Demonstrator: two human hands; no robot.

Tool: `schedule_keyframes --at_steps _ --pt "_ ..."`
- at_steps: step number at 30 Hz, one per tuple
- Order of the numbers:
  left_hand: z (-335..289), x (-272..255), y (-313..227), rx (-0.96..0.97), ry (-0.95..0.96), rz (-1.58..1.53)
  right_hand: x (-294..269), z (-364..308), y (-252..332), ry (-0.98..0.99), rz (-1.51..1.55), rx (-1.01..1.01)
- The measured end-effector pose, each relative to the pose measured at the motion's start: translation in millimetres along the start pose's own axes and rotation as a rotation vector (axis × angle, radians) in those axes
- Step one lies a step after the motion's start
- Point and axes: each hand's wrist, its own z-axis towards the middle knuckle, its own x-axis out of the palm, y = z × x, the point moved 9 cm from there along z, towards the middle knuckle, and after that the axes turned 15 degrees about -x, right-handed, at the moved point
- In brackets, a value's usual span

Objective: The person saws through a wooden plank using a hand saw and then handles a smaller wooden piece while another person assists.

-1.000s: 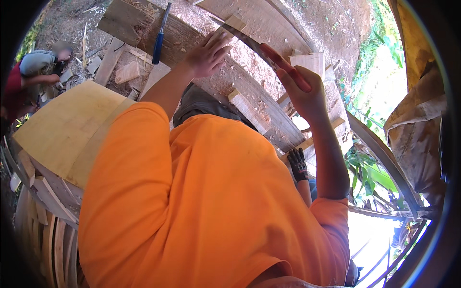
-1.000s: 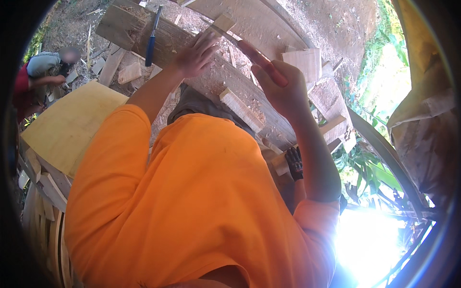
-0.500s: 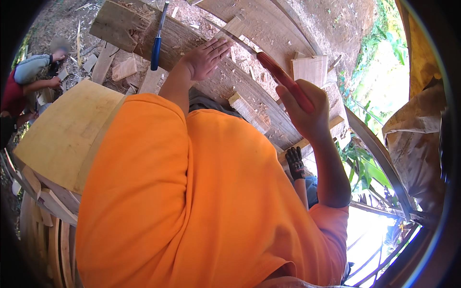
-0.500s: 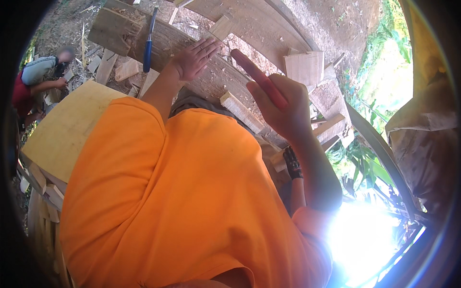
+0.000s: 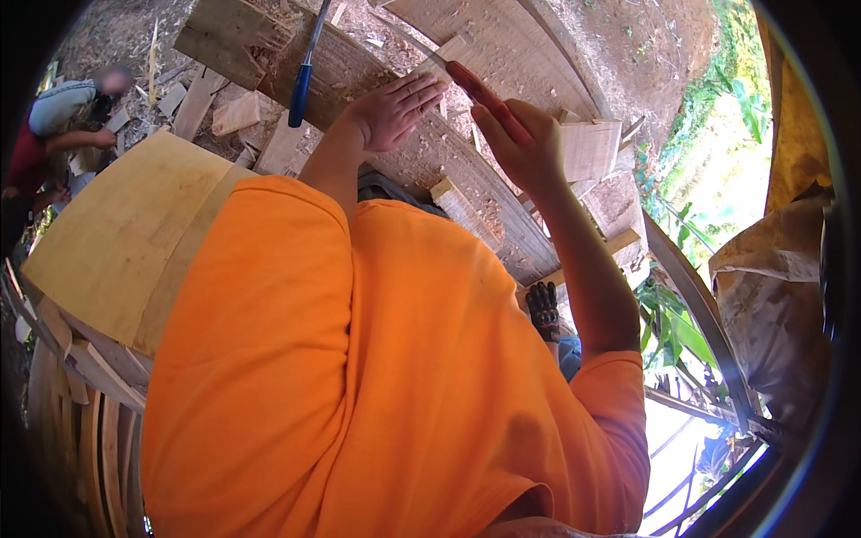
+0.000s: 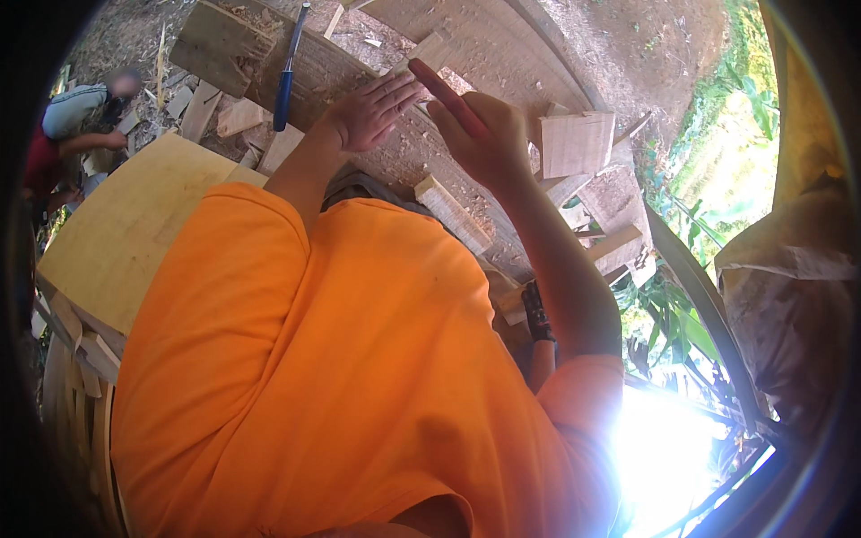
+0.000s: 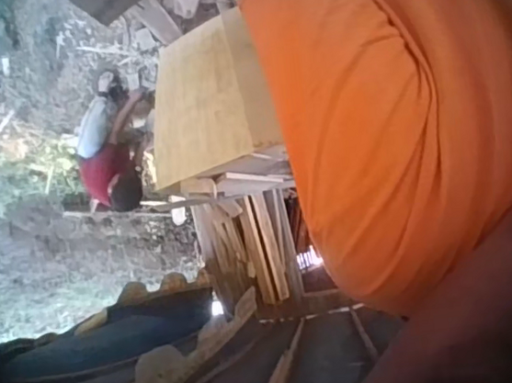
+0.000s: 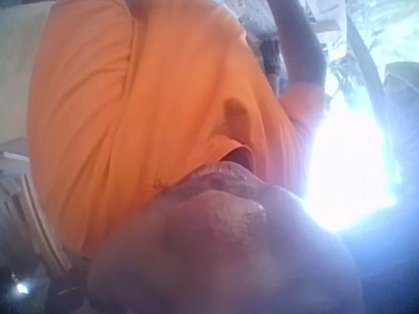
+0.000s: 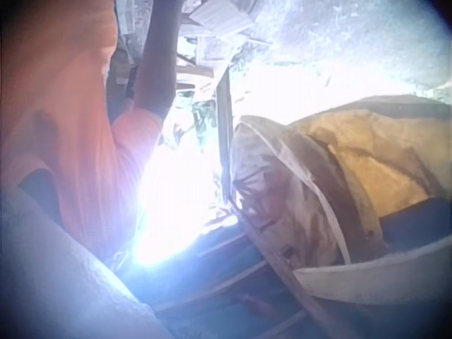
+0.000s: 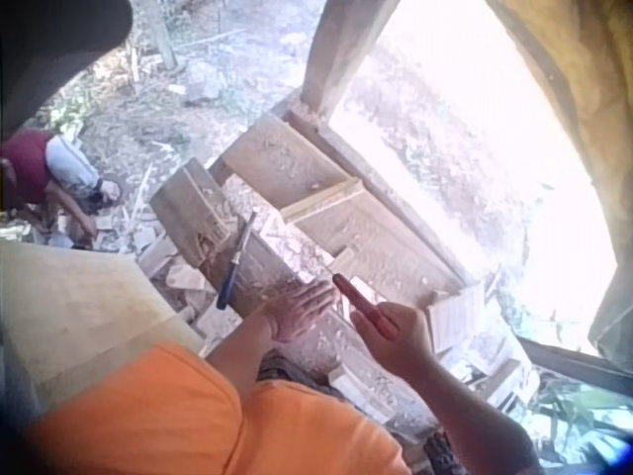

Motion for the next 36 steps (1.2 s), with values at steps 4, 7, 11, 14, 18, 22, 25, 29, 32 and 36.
schedule_keyframes --at_steps 4,7,11,14,18,22,25,29,32,36 --pt "1 -3 -2 -0.008 0.043 0.089 23 21 -8 0.015 0.026 -0.044" --pt "-1 -2 -1 -0.014 0.021 0.035 36 33 -19 0.010 0.000 -0.080" --pt "-2 -2 -3 -0.009 -0.028 0.025 52 30 -55 -0.005 0.005 -0.088" --pt "0 -2 -4 0.002 -0.082 0.037 50 20 -71 -0.032 0.050 -0.087" --pt "2 5 -4 -0.017 0.000 0.059 50 9 -86 -0.029 0.089 -0.073" --pt "3 4 -4 -0.008 0.022 0.018 52 -6 -101 -0.048 0.152 -0.081" --pt "4 5 -4 -0.022 0.045 0.000 56 -15 -112 -0.032 0.184 -0.097" --pt "5 4 -3 -0.036 0.044 -0.044 55 -21 -116 -0.034 0.168 -0.170" --pt "4 4 -4 -0.050 0.036 -0.019 53 -26 -120 -0.041 0.177 -0.238" --pt "3 8 -4 -0.030 0.057 0.031 54 -29 -123 -0.046 0.258 -0.222"
